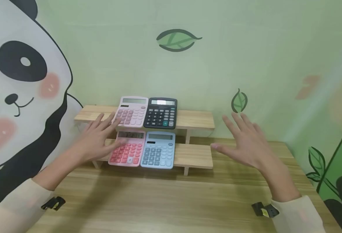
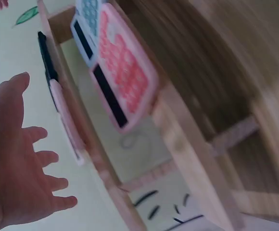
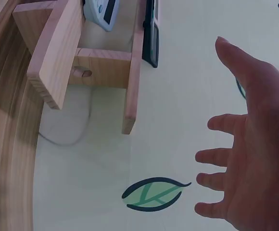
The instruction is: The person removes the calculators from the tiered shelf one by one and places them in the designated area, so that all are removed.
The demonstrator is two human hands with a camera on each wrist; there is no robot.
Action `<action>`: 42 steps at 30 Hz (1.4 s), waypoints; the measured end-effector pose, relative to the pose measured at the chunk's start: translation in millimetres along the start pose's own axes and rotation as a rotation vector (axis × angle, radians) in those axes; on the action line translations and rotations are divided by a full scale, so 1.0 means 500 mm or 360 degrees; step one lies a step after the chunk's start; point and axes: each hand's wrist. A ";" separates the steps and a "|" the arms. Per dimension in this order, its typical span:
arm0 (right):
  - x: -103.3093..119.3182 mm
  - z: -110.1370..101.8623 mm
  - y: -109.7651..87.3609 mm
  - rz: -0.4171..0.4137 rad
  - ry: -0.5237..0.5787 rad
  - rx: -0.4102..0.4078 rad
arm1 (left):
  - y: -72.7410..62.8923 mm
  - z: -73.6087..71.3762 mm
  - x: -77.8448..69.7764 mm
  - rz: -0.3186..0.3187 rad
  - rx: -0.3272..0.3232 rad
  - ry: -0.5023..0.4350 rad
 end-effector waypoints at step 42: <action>0.171 0.243 0.190 0.0537 0.2227 0.0089 | -0.063 0.216 0.168 0.0146 -0.0039 -0.0213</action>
Point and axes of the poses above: each hand's wrist, its own y-axis towards the middle knuckle, its own z-axis out of the palm, x = y × z, and after that the axes turned 3 degrees about y, right-handed
